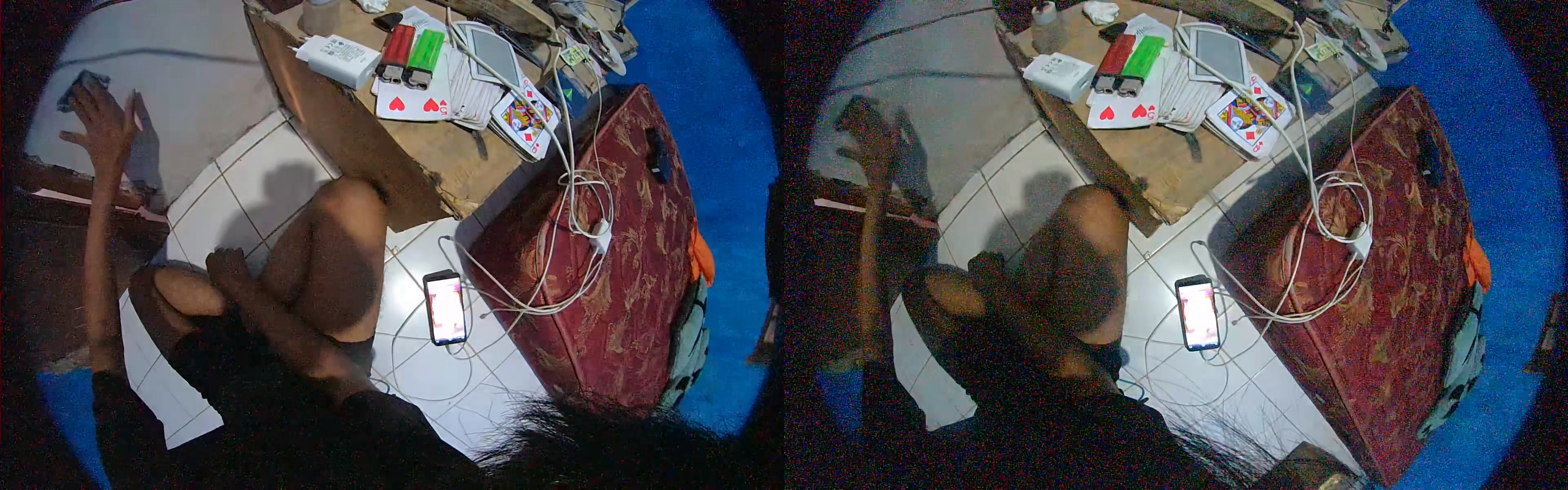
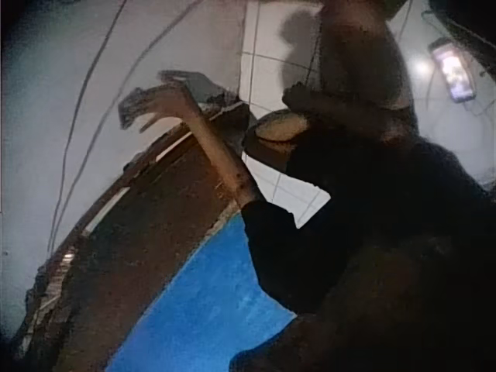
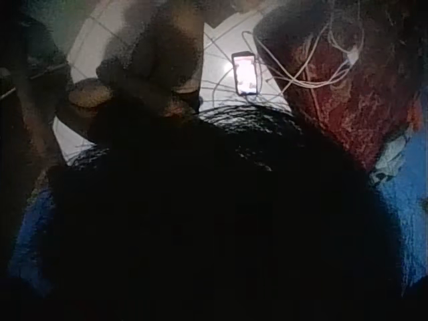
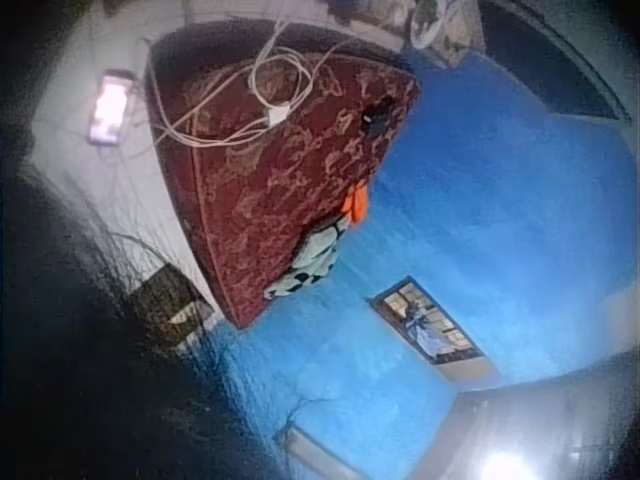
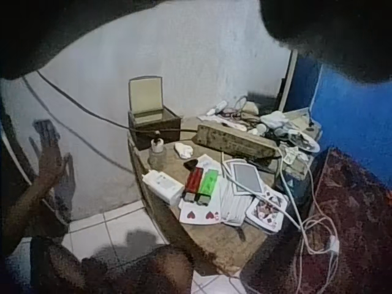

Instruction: The person sands a wall by hand using sandpaper.

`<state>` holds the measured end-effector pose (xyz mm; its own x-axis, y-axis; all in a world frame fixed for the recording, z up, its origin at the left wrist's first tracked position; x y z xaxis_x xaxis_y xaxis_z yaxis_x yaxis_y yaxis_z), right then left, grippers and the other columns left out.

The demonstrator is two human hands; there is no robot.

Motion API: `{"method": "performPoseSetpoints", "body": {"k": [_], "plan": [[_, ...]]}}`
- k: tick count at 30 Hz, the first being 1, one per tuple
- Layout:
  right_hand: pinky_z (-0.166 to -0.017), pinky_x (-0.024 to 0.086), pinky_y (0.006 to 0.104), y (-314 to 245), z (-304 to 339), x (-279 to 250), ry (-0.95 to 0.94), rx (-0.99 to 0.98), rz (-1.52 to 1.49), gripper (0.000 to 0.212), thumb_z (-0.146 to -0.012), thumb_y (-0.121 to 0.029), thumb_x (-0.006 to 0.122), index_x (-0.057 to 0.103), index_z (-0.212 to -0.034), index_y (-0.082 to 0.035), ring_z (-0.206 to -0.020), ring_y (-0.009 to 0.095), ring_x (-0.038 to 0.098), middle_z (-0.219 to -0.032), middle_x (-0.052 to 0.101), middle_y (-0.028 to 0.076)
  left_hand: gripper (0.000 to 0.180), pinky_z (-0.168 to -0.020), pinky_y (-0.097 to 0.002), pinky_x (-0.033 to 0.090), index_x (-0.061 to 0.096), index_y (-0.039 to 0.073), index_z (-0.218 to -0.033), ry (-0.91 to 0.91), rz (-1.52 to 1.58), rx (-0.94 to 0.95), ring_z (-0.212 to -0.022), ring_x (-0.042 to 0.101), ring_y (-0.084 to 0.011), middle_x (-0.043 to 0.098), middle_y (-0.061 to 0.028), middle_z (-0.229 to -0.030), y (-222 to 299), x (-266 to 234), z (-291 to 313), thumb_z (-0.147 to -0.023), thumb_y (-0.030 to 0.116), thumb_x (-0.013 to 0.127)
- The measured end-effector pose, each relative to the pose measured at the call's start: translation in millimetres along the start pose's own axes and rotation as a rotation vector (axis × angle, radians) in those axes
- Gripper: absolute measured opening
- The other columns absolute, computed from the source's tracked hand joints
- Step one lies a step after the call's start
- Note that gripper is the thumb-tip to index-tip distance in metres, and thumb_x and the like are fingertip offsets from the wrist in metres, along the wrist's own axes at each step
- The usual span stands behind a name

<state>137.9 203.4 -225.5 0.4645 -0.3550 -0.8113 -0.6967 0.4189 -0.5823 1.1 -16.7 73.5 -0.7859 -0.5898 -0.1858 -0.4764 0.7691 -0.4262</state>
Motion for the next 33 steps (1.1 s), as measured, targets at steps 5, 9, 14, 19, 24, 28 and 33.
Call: {"method": "performPoseSetpoints", "body": {"k": [5,9,14,19,24,28,33], "plan": [[-0.08,0.05,0.0535,0.9,1.8,-10.2,-0.127,0.016,-0.103,0.02,-0.086,-0.018,0.064,0.074,-0.098,-0.005,-0.094,0.035,0.07,-0.099,0.07,0.017,0.095,-0.098,-0.0935,0.01,0.018,0.007,-0.166,-0.106,0.046,0.052,-0.156,0.022,-0.0423,0.019,-0.0225,-0.171,-9.4,11.6,34.6,-0.101,0.072,0.042],[-0.082,0.05,0.054,13.9,-10.0,-14.1,-0.113,0.054,-0.126,0.02,-0.083,-0.016,0.068,0.075,-0.098,-0.005,-0.096,0.035,0.07,-0.1,0.07,0.017,0.092,-0.098,-0.0938,0.013,0.018,0.009,-0.166,-0.064,0.001,-0.012,-0.155,0.023,-0.0437,0.019,-0.0222,-0.17,-15.5,17.7,-7.4,-0.102,0.071,0.04],[-0.083,0.049,0.0545,20.4,-9.3,-17.5,-0.198,0.074,-0.156,0.019,-0.085,-0.016,0.066,0.074,-0.098,-0.005,-0.098,0.034,0.07,-0.102,0.07,0.018,0.088,-0.097,-0.0935,0.018,0.02,0.013,-0.167,0.046,-0.012,-0.014,-0.154,0.024,-0.0447,0.021,-0.0221,-0.17,-4.0,8.2,-10.6,-0.102,0.069,0.042],[-0.083,0.05,0.0553,-7.3,3.0,-20.7,-0.193,0.037,-0.165,0.021,-0.087,-0.017,0.064,0.074,-0.1,-0.004,-0.1,0.035,0.07,-0.106,0.069,0.019,0.087,-0.094,-0.0934,0.023,0.022,0.012,-0.166,-0.449,-0.49,0.201,-0.151,0.03,-0.0468,0.024,-0.0236,-0.168,-25.7,0.0,9.0,-0.103,0.067,0.042],[-0.082,0.05,0.0559,16.4,-6.5,6.6,-0.019,0.011,-0.07,0.025,-0.09,-0.023,0.061,0.073,-0.102,-0.004,-0.095,0.036,0.069,-0.101,0.069,0.018,0.088,-0.095,-0.0934,0.022,0.02,0.01,-0.166,-0.47,-0.577,0.141,-0.151,0.03,-0.0473,0.024,-0.024,-0.168,0.2,15.0,-17.9,-0.103,0.067,0.041],[-0.084,0.05,0.0574,1.3,-8.5,6.7,-0.286,0.033,-0.185,0.026,-0.09,-0.024,0.062,0.073,-0.103,-0.004,-0.097,0.038,0.069,-0.101,0.07,0.019,0.092,-0.096,-0.0935,0.019,0.021,0.009,-0.166,-0.053,-0.037,0.015,-0.153,0.028,-0.0459,0.024,-0.023,-0.169,-39.3,14.3,10.4,-0.101,0.071,0.041],[-0.088,0.049,0.0581,11.8,-8.4,-9.4,-0.251,0.082,-0.178,0.029,-0.092,-0.027,0.062,0.075,-0.103,-0.004,-0.101,0.039,0.069,-0.106,0.071,0.02,0.094,-0.097,-0.0931,0.019,0.023,0.009,-0.165,-0.112,-0.043,0.014,-0.154,0.027,-0.0439,0.023,-0.0229,-0.169,-37.1,27.4,18.7,-0.1,0.073,0.041]]}}
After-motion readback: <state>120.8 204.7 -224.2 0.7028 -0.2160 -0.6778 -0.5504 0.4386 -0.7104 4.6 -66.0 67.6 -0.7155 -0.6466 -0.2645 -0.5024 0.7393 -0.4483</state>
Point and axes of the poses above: each hand's wrist, its own z-axis away from the middle knuckle, its own x-axis out of the palm, y = z × x, the point moved 2 cm from there along -z, towards the middle knuckle
